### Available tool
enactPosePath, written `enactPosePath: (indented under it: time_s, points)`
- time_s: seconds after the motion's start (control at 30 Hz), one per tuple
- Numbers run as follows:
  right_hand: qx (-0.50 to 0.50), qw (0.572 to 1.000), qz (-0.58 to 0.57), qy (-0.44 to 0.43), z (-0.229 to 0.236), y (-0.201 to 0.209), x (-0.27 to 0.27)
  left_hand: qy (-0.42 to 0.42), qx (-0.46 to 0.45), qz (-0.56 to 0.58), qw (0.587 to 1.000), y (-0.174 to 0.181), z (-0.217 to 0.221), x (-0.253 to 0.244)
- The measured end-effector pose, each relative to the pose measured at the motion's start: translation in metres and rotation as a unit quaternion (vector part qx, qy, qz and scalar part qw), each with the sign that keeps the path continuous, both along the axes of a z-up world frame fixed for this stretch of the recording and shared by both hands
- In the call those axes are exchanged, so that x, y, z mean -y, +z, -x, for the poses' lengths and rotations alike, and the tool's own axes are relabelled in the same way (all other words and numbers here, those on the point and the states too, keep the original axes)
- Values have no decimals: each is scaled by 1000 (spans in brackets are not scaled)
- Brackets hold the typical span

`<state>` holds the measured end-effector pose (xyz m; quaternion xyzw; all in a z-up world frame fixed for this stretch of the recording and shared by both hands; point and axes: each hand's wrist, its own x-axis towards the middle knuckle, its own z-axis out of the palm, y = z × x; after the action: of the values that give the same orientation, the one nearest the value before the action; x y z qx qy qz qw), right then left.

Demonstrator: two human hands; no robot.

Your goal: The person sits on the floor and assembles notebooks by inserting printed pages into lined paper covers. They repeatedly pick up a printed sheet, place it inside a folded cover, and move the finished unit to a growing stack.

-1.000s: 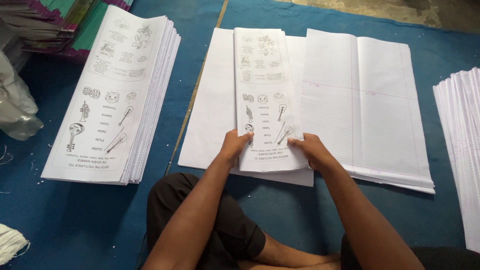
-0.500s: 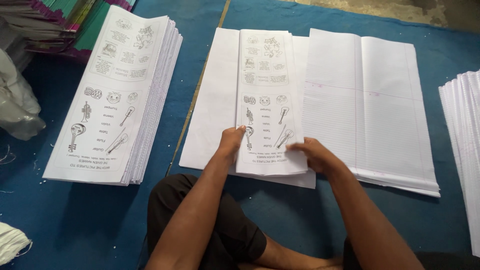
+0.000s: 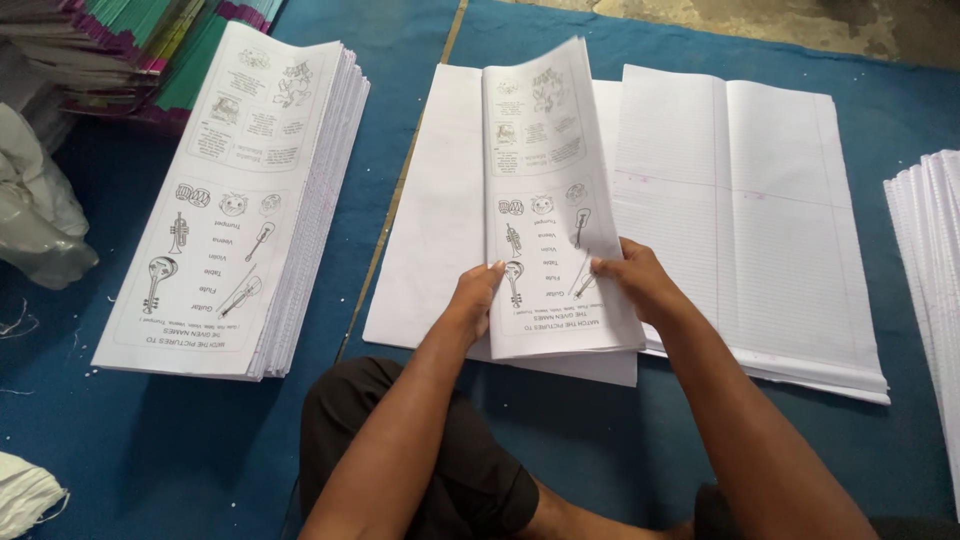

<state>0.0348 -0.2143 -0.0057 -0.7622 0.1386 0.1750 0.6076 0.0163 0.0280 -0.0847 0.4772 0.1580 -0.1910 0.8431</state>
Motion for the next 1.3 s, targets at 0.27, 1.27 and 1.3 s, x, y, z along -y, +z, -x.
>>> enactPosePath:
  time_s: [0.27,1.27,1.3]
  points:
    - [98,994,50,24,27,11,26,6,48,10,999,6,-20,3]
    - [351,936,-14,19,7,119,10,93,452,-134,877,214,-16,10]
    - [352,935,-27,18,8,119,10,91,456,-142,874,212,-14,8]
